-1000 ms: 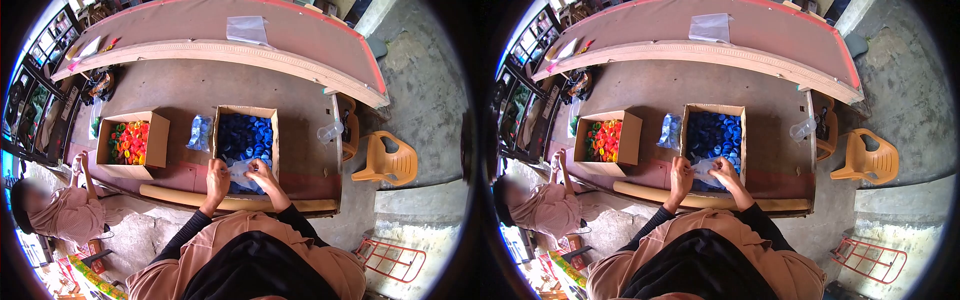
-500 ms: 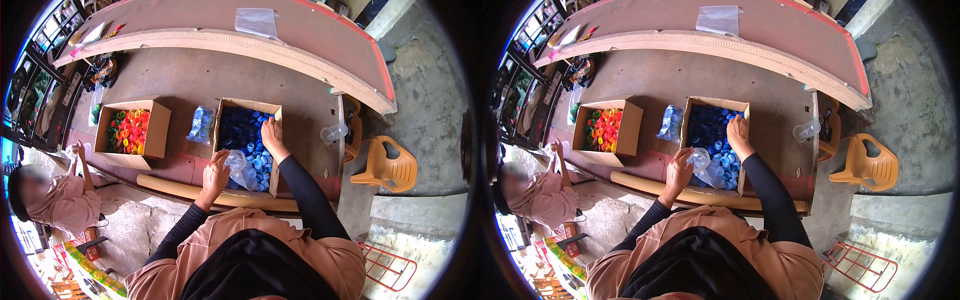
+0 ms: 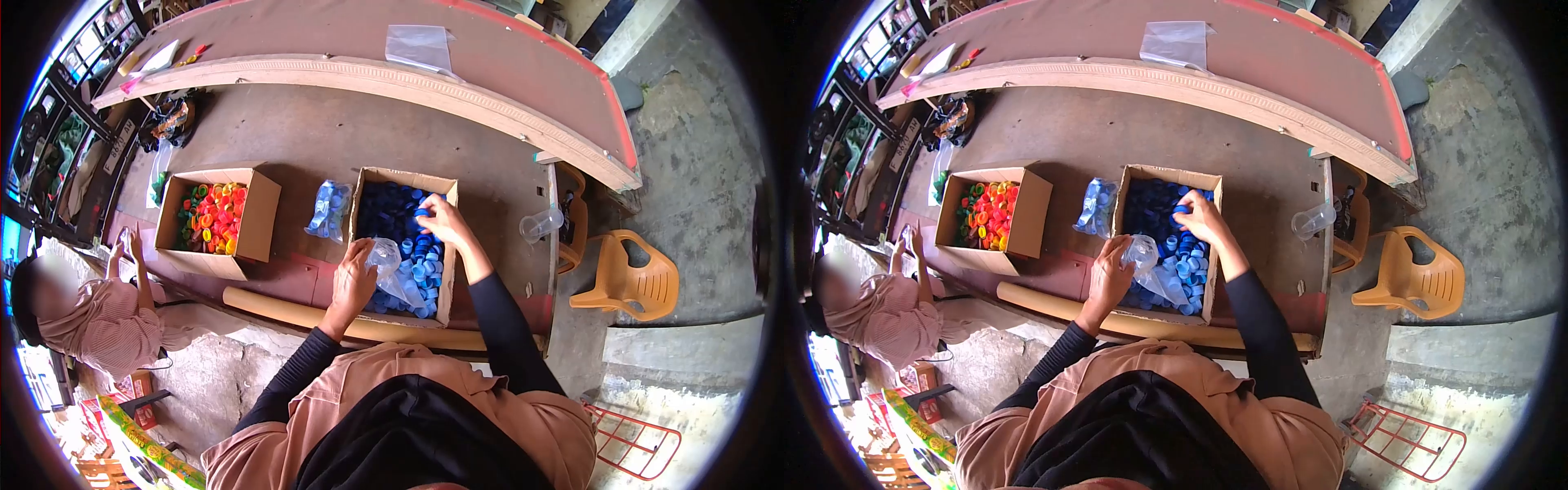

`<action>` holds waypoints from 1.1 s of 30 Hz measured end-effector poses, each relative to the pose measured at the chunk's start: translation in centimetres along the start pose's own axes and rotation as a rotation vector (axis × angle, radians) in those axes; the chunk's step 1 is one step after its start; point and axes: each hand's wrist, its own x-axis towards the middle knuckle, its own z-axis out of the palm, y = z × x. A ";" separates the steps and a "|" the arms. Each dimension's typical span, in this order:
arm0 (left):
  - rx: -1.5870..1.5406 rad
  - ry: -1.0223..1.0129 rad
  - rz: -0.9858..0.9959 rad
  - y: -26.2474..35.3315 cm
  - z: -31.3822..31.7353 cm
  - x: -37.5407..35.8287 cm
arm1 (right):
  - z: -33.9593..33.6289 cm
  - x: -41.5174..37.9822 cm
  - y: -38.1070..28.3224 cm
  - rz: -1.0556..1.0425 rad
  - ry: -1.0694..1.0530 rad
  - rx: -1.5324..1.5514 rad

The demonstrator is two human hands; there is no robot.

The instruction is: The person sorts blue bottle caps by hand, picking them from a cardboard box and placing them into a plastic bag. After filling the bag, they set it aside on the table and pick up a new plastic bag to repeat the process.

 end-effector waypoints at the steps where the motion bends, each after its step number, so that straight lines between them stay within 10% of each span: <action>1: 0.002 -0.012 0.001 0.1 0.3 0.1 | 0.2 -1.7 -1.5 -0.033 -0.106 0.229; 4: -0.038 -0.017 0.068 1.4 0.9 0.0 | 2.7 -6.2 -3.1 -0.096 -0.316 0.627; 10: -0.100 -0.075 0.120 3.1 1.9 -1.2 | 6.6 -9.5 -0.7 -0.285 0.208 -0.255; 16: -0.096 -0.090 0.168 3.1 2.9 -2.3 | 8.6 -10.8 -1.2 -0.108 0.170 -0.834; 33: -0.103 0.048 0.059 1.6 -0.8 -0.7 | 4.5 -5.5 -1.6 -0.367 0.281 -0.353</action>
